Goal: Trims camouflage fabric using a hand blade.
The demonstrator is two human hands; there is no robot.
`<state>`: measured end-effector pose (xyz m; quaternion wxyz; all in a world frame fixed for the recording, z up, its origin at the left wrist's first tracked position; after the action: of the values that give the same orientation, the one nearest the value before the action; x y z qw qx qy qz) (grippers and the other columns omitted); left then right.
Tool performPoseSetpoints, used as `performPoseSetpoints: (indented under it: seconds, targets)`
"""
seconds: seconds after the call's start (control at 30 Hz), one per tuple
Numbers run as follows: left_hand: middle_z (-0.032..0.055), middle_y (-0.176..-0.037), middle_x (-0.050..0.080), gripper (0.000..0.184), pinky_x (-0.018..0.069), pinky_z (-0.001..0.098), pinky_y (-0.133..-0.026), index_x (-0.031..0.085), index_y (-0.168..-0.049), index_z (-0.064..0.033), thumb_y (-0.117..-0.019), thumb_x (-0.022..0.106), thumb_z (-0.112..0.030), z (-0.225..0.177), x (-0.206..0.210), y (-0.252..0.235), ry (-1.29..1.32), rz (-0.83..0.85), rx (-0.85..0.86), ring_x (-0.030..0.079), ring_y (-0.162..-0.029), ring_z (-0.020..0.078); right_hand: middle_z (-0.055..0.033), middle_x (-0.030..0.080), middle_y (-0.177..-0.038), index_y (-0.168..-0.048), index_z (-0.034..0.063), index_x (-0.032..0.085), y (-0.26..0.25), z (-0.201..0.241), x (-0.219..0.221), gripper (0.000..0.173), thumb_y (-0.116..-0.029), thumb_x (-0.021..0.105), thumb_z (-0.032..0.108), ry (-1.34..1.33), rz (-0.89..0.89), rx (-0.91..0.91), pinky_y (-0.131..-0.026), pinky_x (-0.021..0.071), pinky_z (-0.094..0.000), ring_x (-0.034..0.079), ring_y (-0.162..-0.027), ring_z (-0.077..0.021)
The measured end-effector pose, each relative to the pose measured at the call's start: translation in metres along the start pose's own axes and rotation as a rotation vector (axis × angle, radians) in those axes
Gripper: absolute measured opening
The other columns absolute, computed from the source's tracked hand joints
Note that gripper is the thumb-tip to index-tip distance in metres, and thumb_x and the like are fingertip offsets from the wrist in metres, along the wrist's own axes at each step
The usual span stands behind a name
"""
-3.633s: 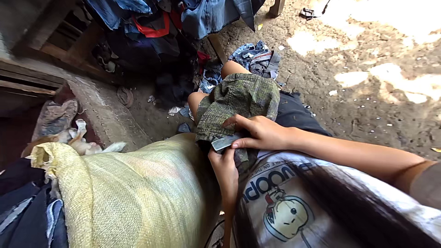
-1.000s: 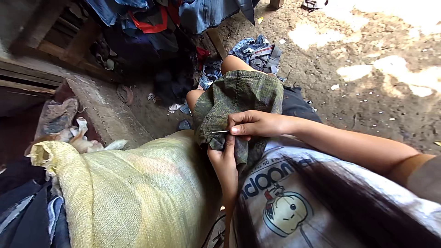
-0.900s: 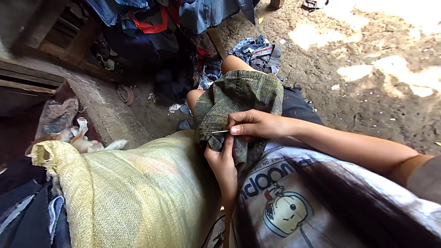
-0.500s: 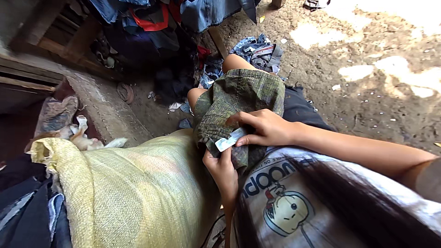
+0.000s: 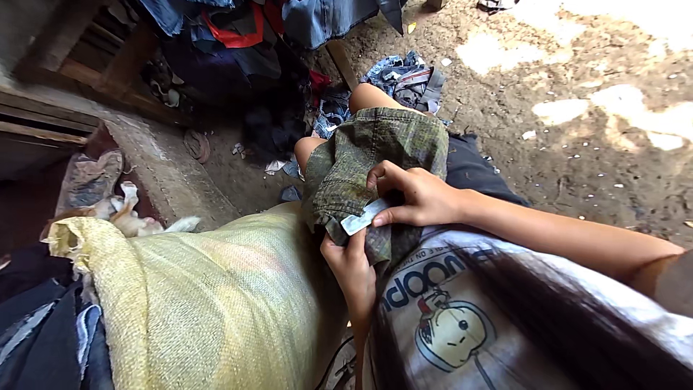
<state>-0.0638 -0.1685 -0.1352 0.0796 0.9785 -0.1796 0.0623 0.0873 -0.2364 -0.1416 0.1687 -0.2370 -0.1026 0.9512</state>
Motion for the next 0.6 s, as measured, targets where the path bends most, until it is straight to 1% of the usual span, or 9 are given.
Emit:
performPoseSetpoints:
  seconds: [0.13,0.23,0.4,0.5,0.6]
  targets:
    - [-0.0009,-0.077,0.072,0.021,0.0611,0.0222,-0.071,0.064,-0.089,-0.0012,-0.0804,0.055,0.015,0.0,0.0,-0.001,-0.007,0.013,0.014,0.07,-0.073,0.0035,0.0057,0.06,-0.067,-0.115,0.0078,0.06,-0.011,0.012,0.005,0.051,-0.0873,0.07,0.049,0.028,-0.014,-0.08,-0.051,0.0473,-0.0298,0.058,-0.058,-0.007]
    - [0.0002,-0.076,0.072,0.021,0.0614,0.0231,-0.07,0.064,-0.089,-0.0013,-0.0795,0.056,0.016,-0.003,-0.001,0.001,0.0,0.02,-0.014,0.071,-0.072,0.0042,0.0057,0.06,-0.068,-0.116,0.0074,0.059,-0.008,0.01,0.005,0.051,-0.0878,0.07,0.049,-0.005,-0.01,-0.086,-0.053,0.0479,-0.0287,0.058,-0.059,-0.006]
    - [0.0022,-0.079,0.073,0.019,0.0622,0.0246,-0.072,0.065,-0.093,0.0005,-0.0808,0.06,0.014,-0.005,-0.001,0.006,0.018,0.004,-0.039,0.072,-0.074,0.0064,0.0068,0.06,-0.069,-0.115,0.007,0.058,0.005,0.001,0.0,0.051,-0.089,0.07,0.049,-0.002,-0.036,-0.08,-0.055,0.0489,-0.0267,0.058,-0.061,-0.0039]
    - [0.0009,-0.079,0.072,0.02,0.0617,0.0237,-0.072,0.064,-0.092,-0.0005,-0.0813,0.056,0.015,-0.001,0.001,0.004,0.025,0.002,-0.038,0.071,-0.073,0.0054,0.0037,0.061,-0.068,-0.113,0.0048,0.062,-0.005,0.011,0.002,0.05,-0.0886,0.069,0.047,0.018,-0.062,-0.13,-0.053,0.049,-0.0287,0.059,-0.059,-0.0067]
    - [0.0009,-0.079,0.072,0.022,0.0617,0.0238,-0.072,0.063,-0.092,-0.0012,-0.0819,0.054,0.017,0.0,0.002,0.003,0.048,0.02,-0.052,0.071,-0.074,0.0055,0.0035,0.062,-0.069,-0.114,0.0057,0.062,-0.011,0.016,0.006,0.049,-0.0893,0.069,0.048,0.0,-0.052,-0.15,-0.053,0.0491,-0.0285,0.059,-0.06,-0.0066]
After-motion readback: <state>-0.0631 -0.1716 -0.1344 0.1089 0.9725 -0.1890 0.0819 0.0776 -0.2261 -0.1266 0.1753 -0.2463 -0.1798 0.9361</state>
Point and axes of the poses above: each hand's wrist, its own y-axis away from the middle knuckle, its own x-axis out of the palm, z = x × y, the point moved 6 cm from there along -y, towards the middle knuckle
